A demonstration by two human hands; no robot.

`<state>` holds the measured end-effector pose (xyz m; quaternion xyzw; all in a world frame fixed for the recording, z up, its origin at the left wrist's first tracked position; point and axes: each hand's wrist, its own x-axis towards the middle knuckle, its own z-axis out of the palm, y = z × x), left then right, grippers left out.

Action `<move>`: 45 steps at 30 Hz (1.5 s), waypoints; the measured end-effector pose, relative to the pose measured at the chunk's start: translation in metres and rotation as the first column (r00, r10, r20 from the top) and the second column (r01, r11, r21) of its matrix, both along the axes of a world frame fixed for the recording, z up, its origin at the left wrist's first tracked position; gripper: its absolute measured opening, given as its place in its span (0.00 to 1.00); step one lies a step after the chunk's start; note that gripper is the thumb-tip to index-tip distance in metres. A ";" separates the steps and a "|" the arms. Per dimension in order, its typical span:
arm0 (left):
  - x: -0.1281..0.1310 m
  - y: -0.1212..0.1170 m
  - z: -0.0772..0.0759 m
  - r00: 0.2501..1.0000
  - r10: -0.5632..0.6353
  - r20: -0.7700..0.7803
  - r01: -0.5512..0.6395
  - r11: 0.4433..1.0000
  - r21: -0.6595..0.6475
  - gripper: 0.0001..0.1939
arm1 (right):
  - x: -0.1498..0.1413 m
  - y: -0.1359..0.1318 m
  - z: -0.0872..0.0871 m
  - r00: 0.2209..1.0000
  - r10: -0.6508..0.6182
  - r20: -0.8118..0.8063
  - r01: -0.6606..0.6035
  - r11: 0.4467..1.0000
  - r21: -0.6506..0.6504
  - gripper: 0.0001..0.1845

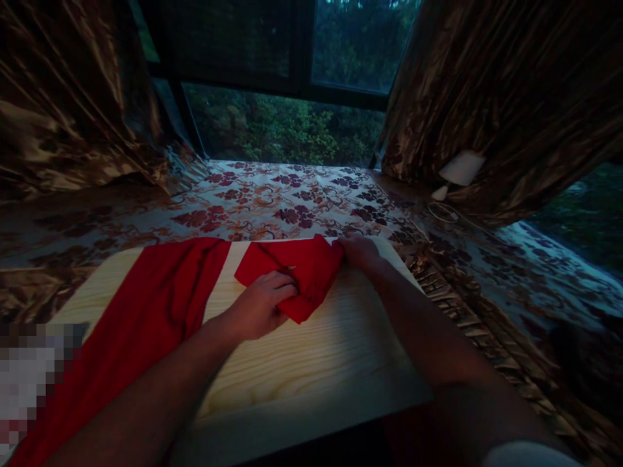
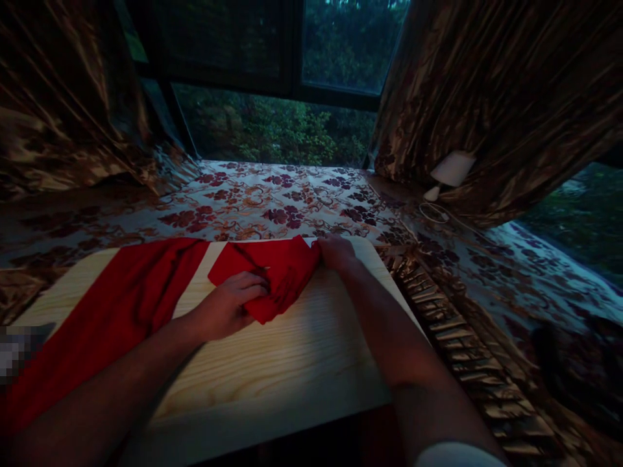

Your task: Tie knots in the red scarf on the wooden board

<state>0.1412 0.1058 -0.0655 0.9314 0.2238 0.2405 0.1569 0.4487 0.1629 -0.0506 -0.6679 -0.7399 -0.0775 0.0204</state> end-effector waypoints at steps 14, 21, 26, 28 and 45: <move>0.004 -0.017 0.014 0.988 0.096 -0.121 -0.104 0.993 -0.063 0.28 | 0.041 -0.009 -0.005 0.885 -0.356 -0.300 0.437 0.858 0.272 0.23; 0.005 -0.022 0.017 0.998 0.056 0.009 -0.050 0.947 -0.318 0.48 | 0.012 -0.019 -0.031 0.851 -0.083 -0.519 0.205 0.962 0.182 0.16; -0.003 -0.023 0.033 0.995 -0.085 0.048 0.096 0.784 -0.614 0.43 | 0.008 -0.012 -0.045 0.886 -0.038 -0.463 0.115 0.984 0.138 0.16; -0.008 -0.020 0.036 0.969 -0.209 0.131 0.232 0.595 -0.769 0.40 | 0.010 -0.011 -0.047 0.877 -0.037 -0.479 0.120 0.982 0.145 0.19; 0.012 -0.018 -0.008 0.976 -0.001 -0.217 -0.014 0.997 -0.071 0.34 | 0.011 0.030 0.008 0.908 -0.225 -0.353 0.198 0.974 -0.112 0.14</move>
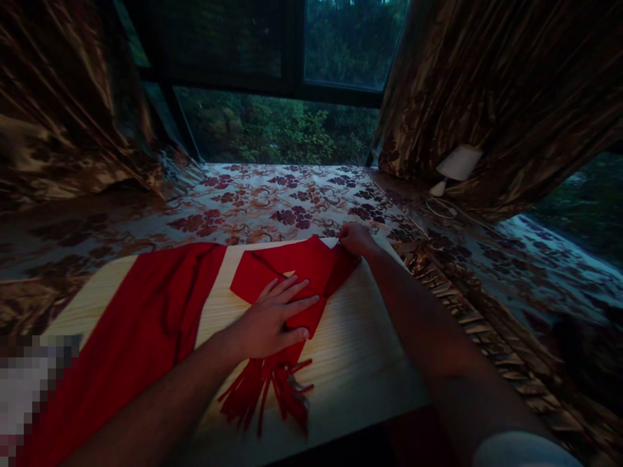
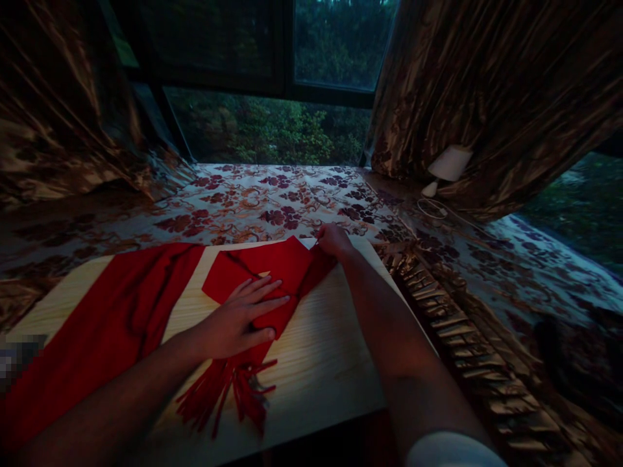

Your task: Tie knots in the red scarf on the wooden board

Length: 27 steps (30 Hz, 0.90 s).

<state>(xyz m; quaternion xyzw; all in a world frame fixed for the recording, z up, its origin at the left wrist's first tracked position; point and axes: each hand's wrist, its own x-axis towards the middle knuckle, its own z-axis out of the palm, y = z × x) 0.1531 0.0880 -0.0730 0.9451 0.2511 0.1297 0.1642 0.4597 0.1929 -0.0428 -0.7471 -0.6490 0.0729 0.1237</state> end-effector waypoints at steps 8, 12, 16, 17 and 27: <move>-0.003 0.002 0.001 0.999 -0.027 -0.019 0.026 1.000 -0.016 0.38 | -0.017 -0.021 -0.004 0.964 -0.258 -0.065 0.261 0.869 0.420 0.19; -0.004 0.002 0.001 0.999 -0.029 -0.024 0.029 0.999 -0.015 0.38 | -0.029 -0.028 -0.007 0.989 -0.103 -0.109 0.117 0.984 0.135 0.16; -0.004 0.003 0.002 0.999 -0.041 -0.013 0.041 0.999 -0.007 0.38 | -0.036 -0.030 -0.005 0.976 0.050 -0.211 -0.061 0.997 -0.048 0.23; -0.005 0.003 0.002 0.999 -0.042 -0.013 0.042 0.999 -0.004 0.37 | -0.037 -0.030 -0.004 0.969 0.052 -0.243 -0.073 0.994 -0.078 0.22; -0.005 0.000 0.005 0.996 0.020 0.085 -0.021 1.000 0.011 0.53 | -0.049 -0.041 0.020 0.707 -0.044 -0.706 -0.075 0.988 -0.137 0.12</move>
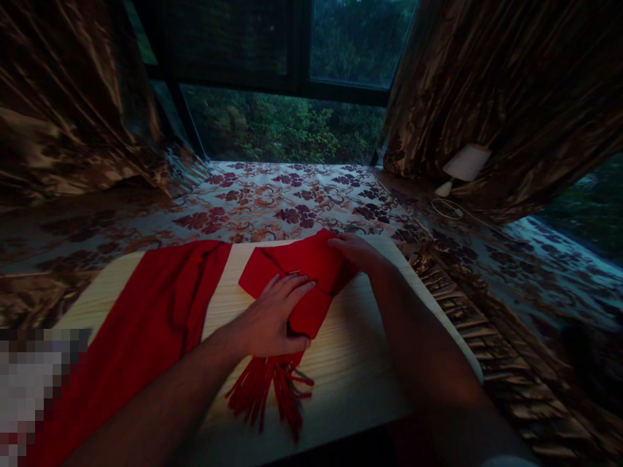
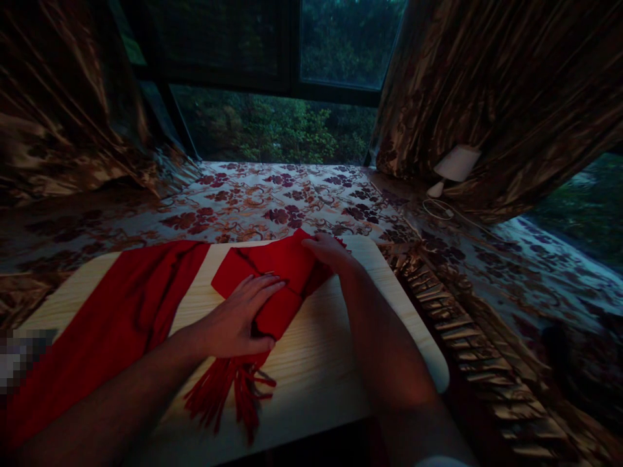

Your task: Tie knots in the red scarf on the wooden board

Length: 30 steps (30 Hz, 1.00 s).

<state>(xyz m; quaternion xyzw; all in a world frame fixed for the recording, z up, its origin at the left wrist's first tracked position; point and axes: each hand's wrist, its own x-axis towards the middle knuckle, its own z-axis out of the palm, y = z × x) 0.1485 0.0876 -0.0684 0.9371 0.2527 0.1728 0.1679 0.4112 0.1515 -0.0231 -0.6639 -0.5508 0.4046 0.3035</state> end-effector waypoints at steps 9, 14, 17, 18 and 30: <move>-0.003 0.005 0.000 0.999 -0.027 -0.027 0.026 0.999 -0.035 0.34 | 0.018 0.002 -0.012 0.816 0.019 0.578 -0.004 1.000 -0.029 0.09; -0.001 0.006 0.002 0.999 -0.014 -0.034 0.012 0.998 -0.055 0.30 | 0.021 -0.007 -0.036 0.822 -0.129 0.554 0.054 0.987 0.149 0.09; -0.001 0.006 0.000 0.999 -0.006 -0.035 0.004 0.999 -0.052 0.31 | 0.023 -0.011 -0.042 0.808 -0.190 0.558 0.056 0.967 0.248 0.10; -0.001 0.006 -0.001 0.999 -0.003 -0.032 0.002 0.999 -0.051 0.31 | 0.023 -0.012 -0.042 0.789 -0.197 0.582 0.041 0.962 0.271 0.11; -0.003 0.009 -0.003 0.998 0.010 -0.065 -0.014 0.997 -0.070 0.31 | -0.033 -0.027 -0.054 0.735 -0.051 0.676 -0.435 0.730 0.527 0.05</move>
